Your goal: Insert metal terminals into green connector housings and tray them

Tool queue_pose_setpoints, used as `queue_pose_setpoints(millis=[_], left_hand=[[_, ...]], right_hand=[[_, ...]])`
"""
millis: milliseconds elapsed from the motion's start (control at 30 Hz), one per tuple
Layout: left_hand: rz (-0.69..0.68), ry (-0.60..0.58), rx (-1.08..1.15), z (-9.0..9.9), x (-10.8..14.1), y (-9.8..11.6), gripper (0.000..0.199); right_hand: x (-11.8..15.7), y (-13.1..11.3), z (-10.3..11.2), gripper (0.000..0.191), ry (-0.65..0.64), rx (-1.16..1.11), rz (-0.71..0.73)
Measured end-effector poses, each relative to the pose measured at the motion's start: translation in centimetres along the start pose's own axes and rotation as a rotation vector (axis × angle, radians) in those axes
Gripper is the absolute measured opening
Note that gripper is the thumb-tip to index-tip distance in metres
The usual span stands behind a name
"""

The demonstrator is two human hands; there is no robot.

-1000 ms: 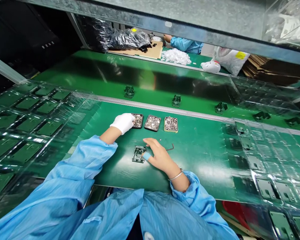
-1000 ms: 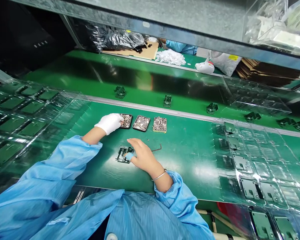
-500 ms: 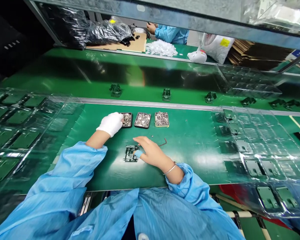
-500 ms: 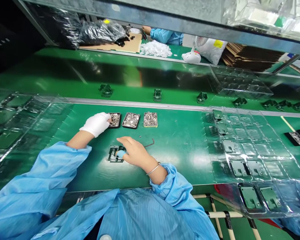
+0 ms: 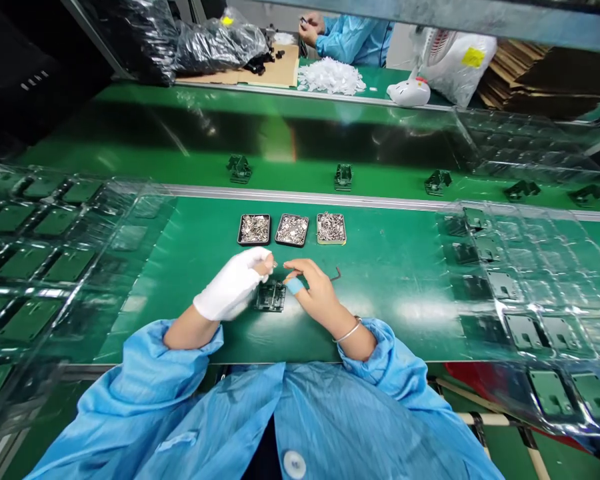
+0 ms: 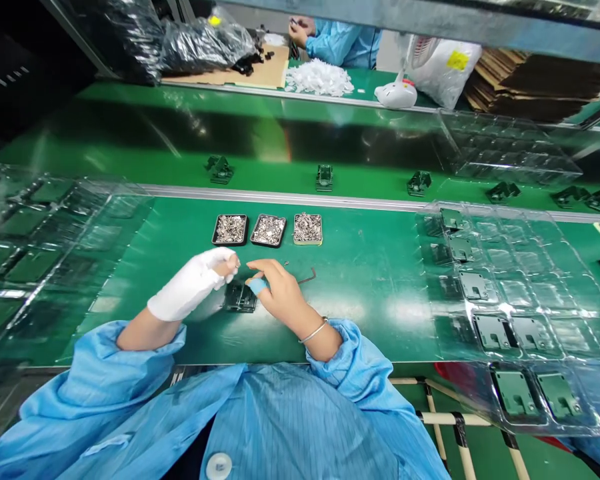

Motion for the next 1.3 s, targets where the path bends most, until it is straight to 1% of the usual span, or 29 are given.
queue_pose_setpoints(millis=[67,133,167,233,333,433,500,600,633,700,767,867,933,1033,1100,1167,1233,1300], left_hand=[[-0.004,-0.054,-0.002,-1.2,0.7,0.0,0.025],[-0.001,-0.097,-0.004,-2.0,1.0,-0.3,0.027],[-0.001,-0.102,-0.011,-2.2,1.1,-0.5,0.028],[-0.008,-0.077,-0.041,-2.3,1.3,-0.8,0.028],[-0.058,0.023,-0.083,-2.2,2.0,-0.7,0.025],[-0.146,0.15,-0.137,-2.1,2.7,-0.2,0.019],[-0.267,0.229,-0.26,-2.2,3.1,0.3,0.018],[-0.481,0.339,-0.479,-2.3,3.7,0.8,0.026],[-0.524,0.368,-0.524,-2.3,3.8,0.8,0.029],[-0.551,0.396,-0.569,-2.2,3.9,0.6,0.033],[-0.53,0.382,-0.57,-2.1,4.0,0.6,0.034],[-0.512,0.318,-0.521,-2.1,4.2,1.1,0.032],[-0.514,0.298,-0.493,-2.0,4.3,1.5,0.031],[-0.489,0.288,-0.512,-1.6,4.0,1.6,0.034],[-0.492,0.264,-0.553,-1.4,3.8,1.4,0.037],[-0.52,0.23,-0.586,-1.2,3.7,1.3,0.038],[-0.537,0.167,-0.595,-1.2,3.7,1.1,0.039],[-0.522,0.084,-0.585,-1.4,3.7,0.7,0.039]], right_hand=[[0.0,-0.1,0.0,0.023,0.019,-0.045,0.001],[0.1,0.1,-0.1,0.016,0.037,-0.106,-0.048],[0.1,0.4,-0.2,0.014,0.042,-0.145,-0.091],[0.2,1.0,-0.4,0.014,0.051,-0.25,-0.18],[0.2,1.4,-0.9,0.024,0.076,-0.461,-0.277],[0.4,1.6,-1.6,0.033,0.083,-0.7,-0.372],[0.5,1.7,-2.1,0.04,0.07,-0.857,-0.457],[0.7,1.5,-2.7,0.047,0.038,-1.041,-0.573],[0.8,1.4,-2.9,0.049,0.033,-1.076,-0.597],[0.8,1.2,-2.9,0.051,0.057,-1.098,-0.604],[0.7,1.1,-2.8,0.054,0.107,-1.065,-0.565],[0.6,1.0,-2.5,0.053,0.16,-0.966,-0.486],[0.7,0.9,-2.4,0.051,0.162,-0.914,-0.453],[0.7,0.8,-2.5,0.048,0.134,-0.903,-0.438],[0.6,0.9,-2.6,0.046,0.099,-0.911,-0.457],[0.6,0.9,-2.7,0.046,0.032,-0.917,-0.489],[0.7,0.6,-2.8,0.045,-0.073,-0.925,-0.509],[0.8,0.2,-2.8,0.043,-0.182,-0.917,-0.5]])
Point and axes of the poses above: each hand's wrist, its own x-axis away from the middle knuckle, its own z-axis out of the back of the hand, y = z × x, the point moved 6 cm from there along -x, towards the middle knuckle, and after that the axes turned 7 degrees about z, right-handed, at the moved point
